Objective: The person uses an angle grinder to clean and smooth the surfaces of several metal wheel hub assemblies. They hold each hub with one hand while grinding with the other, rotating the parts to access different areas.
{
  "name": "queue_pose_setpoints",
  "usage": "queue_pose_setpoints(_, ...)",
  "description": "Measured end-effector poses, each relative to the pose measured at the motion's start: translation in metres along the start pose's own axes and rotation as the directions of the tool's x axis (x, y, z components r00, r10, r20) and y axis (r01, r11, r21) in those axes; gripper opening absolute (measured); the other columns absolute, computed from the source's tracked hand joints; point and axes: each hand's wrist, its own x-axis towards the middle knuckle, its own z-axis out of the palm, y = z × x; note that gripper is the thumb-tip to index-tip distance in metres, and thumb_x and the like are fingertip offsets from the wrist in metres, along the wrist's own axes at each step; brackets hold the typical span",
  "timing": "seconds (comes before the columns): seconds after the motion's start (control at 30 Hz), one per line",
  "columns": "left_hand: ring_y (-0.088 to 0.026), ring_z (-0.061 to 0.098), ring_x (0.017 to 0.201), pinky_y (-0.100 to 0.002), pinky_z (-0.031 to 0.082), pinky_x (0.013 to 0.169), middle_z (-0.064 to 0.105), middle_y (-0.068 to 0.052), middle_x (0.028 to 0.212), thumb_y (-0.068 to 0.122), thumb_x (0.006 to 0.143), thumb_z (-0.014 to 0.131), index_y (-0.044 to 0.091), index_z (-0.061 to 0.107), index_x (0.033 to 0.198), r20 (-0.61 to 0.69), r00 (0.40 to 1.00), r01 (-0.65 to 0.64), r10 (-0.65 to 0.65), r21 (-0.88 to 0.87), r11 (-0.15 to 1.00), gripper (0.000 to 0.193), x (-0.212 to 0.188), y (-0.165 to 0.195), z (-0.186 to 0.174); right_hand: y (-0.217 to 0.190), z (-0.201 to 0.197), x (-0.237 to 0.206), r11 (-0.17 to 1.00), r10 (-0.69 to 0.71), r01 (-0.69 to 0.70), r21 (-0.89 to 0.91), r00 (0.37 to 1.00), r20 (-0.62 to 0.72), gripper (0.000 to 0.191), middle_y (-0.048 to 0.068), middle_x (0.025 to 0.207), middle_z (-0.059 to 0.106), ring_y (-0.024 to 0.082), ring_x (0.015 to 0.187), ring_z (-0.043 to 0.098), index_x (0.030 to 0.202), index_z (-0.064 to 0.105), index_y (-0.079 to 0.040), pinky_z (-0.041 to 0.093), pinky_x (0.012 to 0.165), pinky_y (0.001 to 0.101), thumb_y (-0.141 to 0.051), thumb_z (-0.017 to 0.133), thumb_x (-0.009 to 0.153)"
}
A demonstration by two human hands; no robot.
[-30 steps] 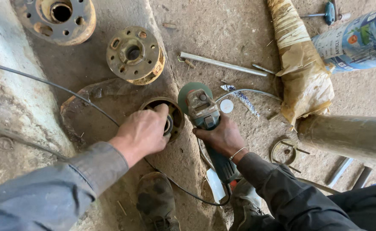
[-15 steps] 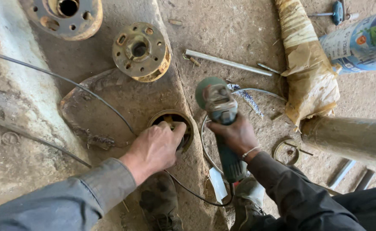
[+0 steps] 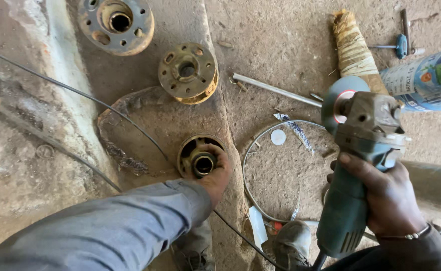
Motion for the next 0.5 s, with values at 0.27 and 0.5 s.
queue_pose_setpoints(0.27, -0.027, 0.064, 0.116, -0.048, 0.043, 0.11, 0.072, -0.011, 0.12, 0.042, 0.085, 0.079, 0.012, 0.067, 0.127, -0.102, 0.988, 0.052, -0.115, -0.477, 0.877, 0.053, -0.027, -0.104, 0.015, 0.019, -0.017, -0.008, 1.0, -0.015, 0.015, 0.024, 1.0, 0.0, 0.038, 0.012, 0.093, 0.071, 0.024, 0.076, 0.07, 0.117, 0.067, 0.0, 0.058, 0.065, 0.0399, -0.017, 0.074, 0.084)
queue_pose_setpoints(0.5, -0.032, 0.048, 0.127, -0.053, 0.028, 0.114, 0.058, -0.014, 0.132, 0.045, 0.082, 0.081, 0.011, 0.055, 0.136, 0.047, 0.959, 0.167, -0.278, -0.889, 0.427, 0.069, 0.011, -0.038, 0.078, 0.034, -0.019, 0.001, 0.999, 0.019, -0.021, 0.049, 0.999, 0.043, 0.038, 0.018, 0.097, 0.073, 0.03, 0.08, 0.073, 0.122, 0.067, 0.003, 0.06, 0.067, 0.0453, -0.015, 0.077, 0.089)
